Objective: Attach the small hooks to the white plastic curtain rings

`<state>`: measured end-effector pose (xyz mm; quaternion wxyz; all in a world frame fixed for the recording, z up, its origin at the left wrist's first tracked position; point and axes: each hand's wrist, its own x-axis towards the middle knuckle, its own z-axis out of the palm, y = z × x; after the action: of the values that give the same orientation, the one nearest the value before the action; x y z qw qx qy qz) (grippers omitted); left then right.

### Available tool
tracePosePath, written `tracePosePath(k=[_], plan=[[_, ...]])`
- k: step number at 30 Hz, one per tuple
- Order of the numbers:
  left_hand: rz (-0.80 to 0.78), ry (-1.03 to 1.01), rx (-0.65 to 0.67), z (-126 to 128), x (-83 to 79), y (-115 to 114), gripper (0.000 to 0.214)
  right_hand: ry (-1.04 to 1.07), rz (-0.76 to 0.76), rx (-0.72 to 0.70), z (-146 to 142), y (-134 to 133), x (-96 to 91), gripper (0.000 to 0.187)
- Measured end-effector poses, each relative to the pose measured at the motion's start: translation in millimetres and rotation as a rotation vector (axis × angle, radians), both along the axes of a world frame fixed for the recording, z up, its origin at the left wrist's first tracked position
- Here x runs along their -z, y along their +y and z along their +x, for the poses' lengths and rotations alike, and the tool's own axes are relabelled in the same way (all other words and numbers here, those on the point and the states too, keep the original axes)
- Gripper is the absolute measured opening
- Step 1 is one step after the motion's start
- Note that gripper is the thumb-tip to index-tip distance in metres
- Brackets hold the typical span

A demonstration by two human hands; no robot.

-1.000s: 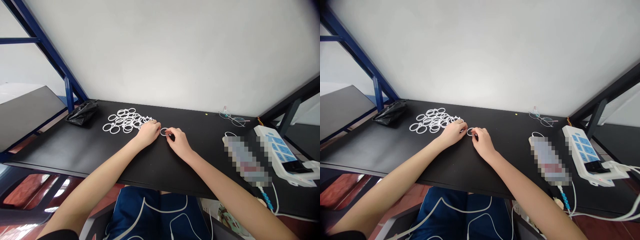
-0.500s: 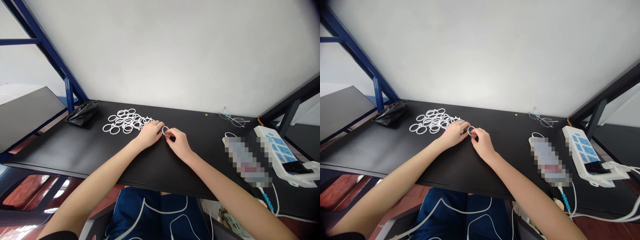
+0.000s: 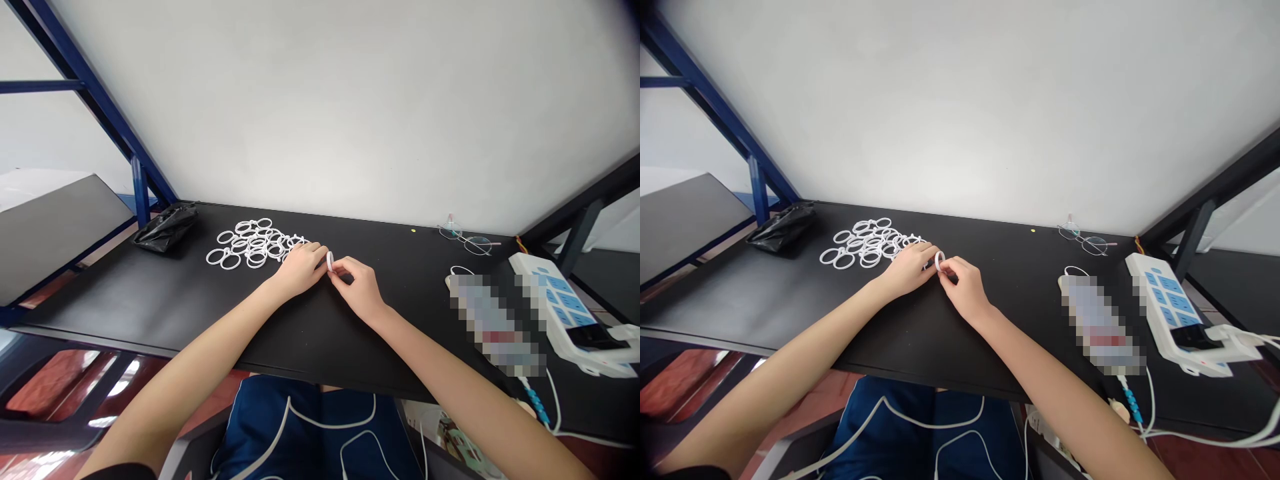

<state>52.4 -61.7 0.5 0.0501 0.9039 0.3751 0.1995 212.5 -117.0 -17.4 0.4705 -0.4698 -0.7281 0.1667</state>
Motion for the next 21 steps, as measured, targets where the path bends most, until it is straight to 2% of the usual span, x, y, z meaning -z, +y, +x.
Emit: tracePosePath(k=[7,12,14,19,21], plan=[[-0.007,-0.032,0.039,-0.3,1.6,0.9,0.010,0.042,0.014,0.008,-1.3,-1.4,-2.0,0.009],[0.015,-0.104,0.122,-1.3,5.4,1.1,0.045,0.050,0.011,0.015,-1.2,-1.6,-2.8,0.007],[0.018,-0.095,0.158,-1.6,5.3,0.9,0.051,0.045,0.002,0.010,-1.5,-1.9,-3.2,0.008],[0.059,-0.037,0.211,-1.4,3.4,1.5,0.023,0.007,-0.012,-0.024,-1.7,-2.9,-4.5,0.011],[0.067,-0.022,0.215,-1.2,3.6,2.3,0.019,-0.025,0.009,-0.047,-1.4,-3.0,-4.3,0.012]])
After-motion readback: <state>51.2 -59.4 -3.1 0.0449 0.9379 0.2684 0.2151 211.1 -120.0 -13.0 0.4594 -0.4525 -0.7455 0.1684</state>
